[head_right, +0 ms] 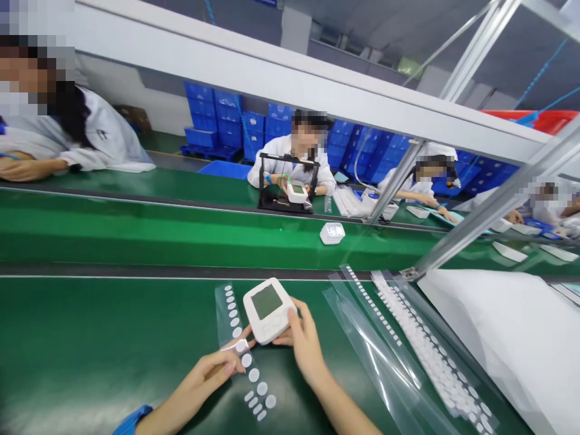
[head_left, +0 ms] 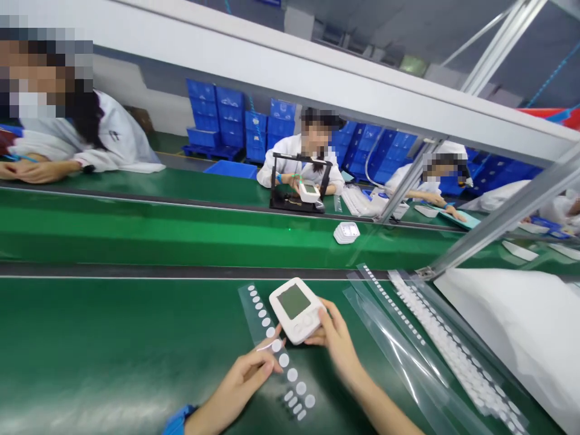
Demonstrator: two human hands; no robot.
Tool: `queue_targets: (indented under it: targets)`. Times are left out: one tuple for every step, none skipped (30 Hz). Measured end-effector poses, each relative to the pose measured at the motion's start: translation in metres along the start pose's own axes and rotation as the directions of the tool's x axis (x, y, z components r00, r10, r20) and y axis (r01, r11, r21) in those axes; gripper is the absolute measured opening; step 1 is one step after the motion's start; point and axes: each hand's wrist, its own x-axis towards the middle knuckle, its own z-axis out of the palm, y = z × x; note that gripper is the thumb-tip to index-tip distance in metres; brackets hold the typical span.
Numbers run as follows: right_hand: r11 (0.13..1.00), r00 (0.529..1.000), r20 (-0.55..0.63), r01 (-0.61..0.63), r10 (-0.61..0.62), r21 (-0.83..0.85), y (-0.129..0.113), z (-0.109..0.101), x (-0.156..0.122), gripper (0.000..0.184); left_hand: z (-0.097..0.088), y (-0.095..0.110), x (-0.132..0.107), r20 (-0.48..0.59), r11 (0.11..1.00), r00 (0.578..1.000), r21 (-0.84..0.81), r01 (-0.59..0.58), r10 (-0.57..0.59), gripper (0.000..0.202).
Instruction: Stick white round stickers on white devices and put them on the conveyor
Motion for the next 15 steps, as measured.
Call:
queue_targets:
  targets:
    - [1.0,1.0,-0.011,-0.01,0.011,0.012,-0.006,0.001,0.016,0.046,-0.002,-0.001,0.0,0.001,0.999,0.999,-0.023,-0.036,0.036,0.041]
    - [1.0,1.0,-0.024,-0.008,0.008,0.005,-0.013,0.003,0.034,0.042,-0.004,-0.002,0.0,0.007,0.997,0.998,-0.044,-0.065,0.065,0.04]
    - [1.0,0.999,-0.038,0.013,-0.014,-0.021,-0.019,0.005,0.054,0.039,-0.007,-0.004,0.001,0.01,0.995,0.996,-0.059,-0.085,0.086,0.039]
    - [0.997,0.997,-0.061,0.053,-0.057,-0.062,-0.025,0.008,0.075,0.038,-0.011,-0.005,0.003,0.01,0.993,0.995,-0.064,-0.097,0.097,0.038]
    - [0.99,0.991,-0.08,0.097,-0.106,-0.101,-0.03,0.013,0.098,0.039,-0.014,-0.006,0.005,0.003,0.993,0.994,-0.059,-0.105,0.105,0.038]
    - [0.981,0.983,-0.095,0.141,-0.154,-0.133,-0.035,0.02,0.121,0.04,-0.018,-0.006,0.008,-0.012,0.992,0.993,-0.046,-0.118,0.118,0.038]
    - [0.969,0.974,-0.106,0.182,-0.201,-0.166,-0.04,0.028,0.144,0.041,-0.023,-0.006,0.011,-0.029,0.99,0.99,-0.021,-0.138,0.138,0.038]
    - [0.954,0.963,-0.111,0.22,-0.246,-0.205,-0.044,0.037,0.167,0.043,-0.027,-0.005,0.013,-0.05,0.987,0.985,0.01,-0.162,0.163,0.039]
    - [0.933,0.95,-0.111,0.256,-0.291,-0.253,-0.047,0.047,0.188,0.045,-0.031,-0.004,0.016,-0.07,0.981,0.979,0.04,-0.188,0.19,0.04]
    - [0.908,0.938,-0.102,0.287,-0.331,-0.305,-0.05,0.058,0.208,0.047,-0.035,-0.004,0.018,-0.085,0.976,0.973,0.067,-0.209,0.214,0.041]
    - [0.88,0.927,-0.088,0.311,-0.364,-0.359,-0.052,0.069,0.226,0.05,-0.039,-0.003,0.019,-0.095,0.97,0.968,0.089,-0.224,0.233,0.041]
    - [0.851,0.919,-0.073,0.327,-0.388,-0.41,-0.054,0.079,0.243,0.05,-0.042,-0.003,0.02,-0.103,0.967,0.965,0.105,-0.232,0.243,0.042]
    - [0.824,0.913,-0.057,0.336,-0.404,-0.457,-0.055,0.088,0.257,0.05,-0.045,-0.002,0.021,-0.11,0.966,0.964,0.115,-0.231,0.244,0.043]
    - [0.798,0.91,-0.046,0.337,-0.413,-0.499,-0.056,0.096,0.269,0.048,-0.047,-0.002,0.021,-0.116,0.967,0.964,0.118,-0.226,0.24,0.044]
    - [0.776,0.909,-0.038,0.332,-0.415,-0.537,-0.056,0.103,0.279,0.047,-0.05,-0.002,0.022,-0.12,0.968,0.965,0.119,-0.219,0.233,0.045]
